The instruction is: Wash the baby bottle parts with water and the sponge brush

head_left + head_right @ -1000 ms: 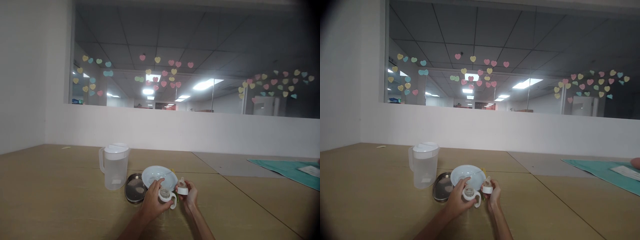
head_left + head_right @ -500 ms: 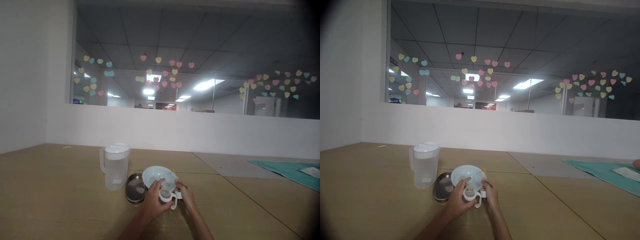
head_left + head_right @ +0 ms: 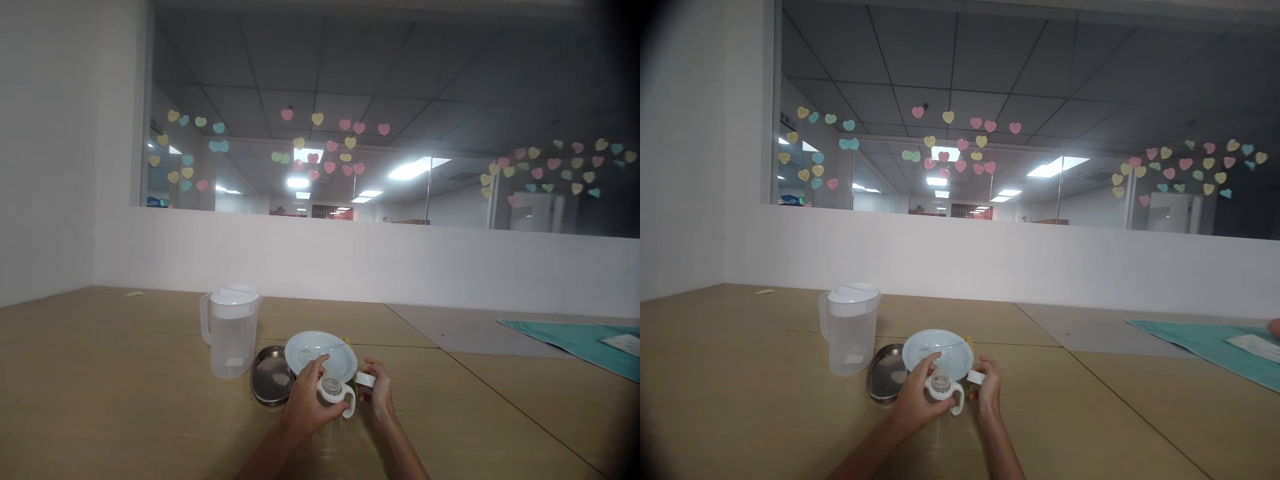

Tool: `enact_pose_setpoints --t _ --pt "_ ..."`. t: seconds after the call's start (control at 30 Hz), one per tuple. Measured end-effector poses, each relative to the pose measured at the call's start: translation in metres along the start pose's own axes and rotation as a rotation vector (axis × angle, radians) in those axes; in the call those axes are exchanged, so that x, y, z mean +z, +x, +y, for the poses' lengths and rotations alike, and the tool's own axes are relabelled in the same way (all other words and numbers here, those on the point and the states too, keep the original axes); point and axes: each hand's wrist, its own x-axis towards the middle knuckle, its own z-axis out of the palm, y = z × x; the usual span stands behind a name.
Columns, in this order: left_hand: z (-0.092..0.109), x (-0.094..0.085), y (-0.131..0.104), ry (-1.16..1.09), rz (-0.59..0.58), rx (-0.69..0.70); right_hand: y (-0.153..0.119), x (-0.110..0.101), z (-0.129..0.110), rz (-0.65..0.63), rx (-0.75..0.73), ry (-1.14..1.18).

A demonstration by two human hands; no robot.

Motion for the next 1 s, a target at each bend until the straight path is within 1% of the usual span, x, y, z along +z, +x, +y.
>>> enact_pose_setpoints --t 0.07,0.13,0.2,0.23,0.27,0.3,0.37,0.4,0.47,0.5,0.53,0.57,0.63,0.7,0.77,0.9,1.0 --pt "-0.002 0.001 -0.001 0.007 0.003 -0.027 -0.002 0.001 0.0 0.068 0.027 -0.044" --pt "-0.006 0.003 -0.002 0.026 0.016 -0.013 -0.004 0.004 -0.001 0.094 0.044 -0.092" --pt "-0.011 0.003 -0.001 0.055 0.089 0.042 -0.006 0.007 -0.002 0.102 0.0 -0.144" --pt "-0.013 0.001 0.0 0.08 0.163 0.063 -0.007 0.008 -0.002 0.11 -0.059 -0.178" --pt "-0.016 -0.002 0.003 0.114 0.263 0.068 -0.009 0.009 -0.003 0.121 -0.143 -0.214" --pt "-0.02 -0.006 0.006 0.156 0.386 0.055 -0.01 0.01 -0.003 0.134 -0.239 -0.249" --pt "-0.027 -0.019 0.013 0.253 0.662 -0.02 -0.011 0.012 -0.003 0.15 -0.397 -0.299" --pt "-0.032 -0.028 0.016 0.296 0.794 -0.059 -0.011 0.013 -0.003 0.15 -0.434 -0.316" --pt "-0.044 -0.045 0.022 0.388 0.993 -0.169 -0.009 0.014 -0.002 0.125 -0.447 -0.345" --pt "-0.05 -0.053 0.024 0.428 1.073 -0.248 -0.008 0.014 0.0 0.102 -0.448 -0.366" --pt "-0.057 -0.061 0.024 0.458 1.122 -0.323 -0.006 0.013 0.002 0.078 -0.455 -0.395" --pt "-0.064 -0.067 0.024 0.485 1.141 -0.397 -0.004 0.013 0.003 0.054 -0.468 -0.433" --pt "-0.076 -0.076 0.023 0.515 1.144 -0.523 0.0 0.01 0.007 0.012 -0.509 -0.536" --pt "-0.086 -0.081 0.02 0.529 1.115 -0.599 0.003 0.008 0.011 -0.015 -0.55 -0.642" --pt "-0.094 -0.082 0.018 0.515 1.084 -0.658 0.006 0.006 0.014 -0.03 -0.582 -0.729" --pt "-0.107 -0.087 0.017 0.409 1.027 -0.781 0.007 0.005 0.017 -0.051 -0.631 -0.921" --pt "-0.113 -0.092 0.016 0.391 0.992 -0.784 0.009 0.005 0.018 -0.085 -0.669 -1.059"
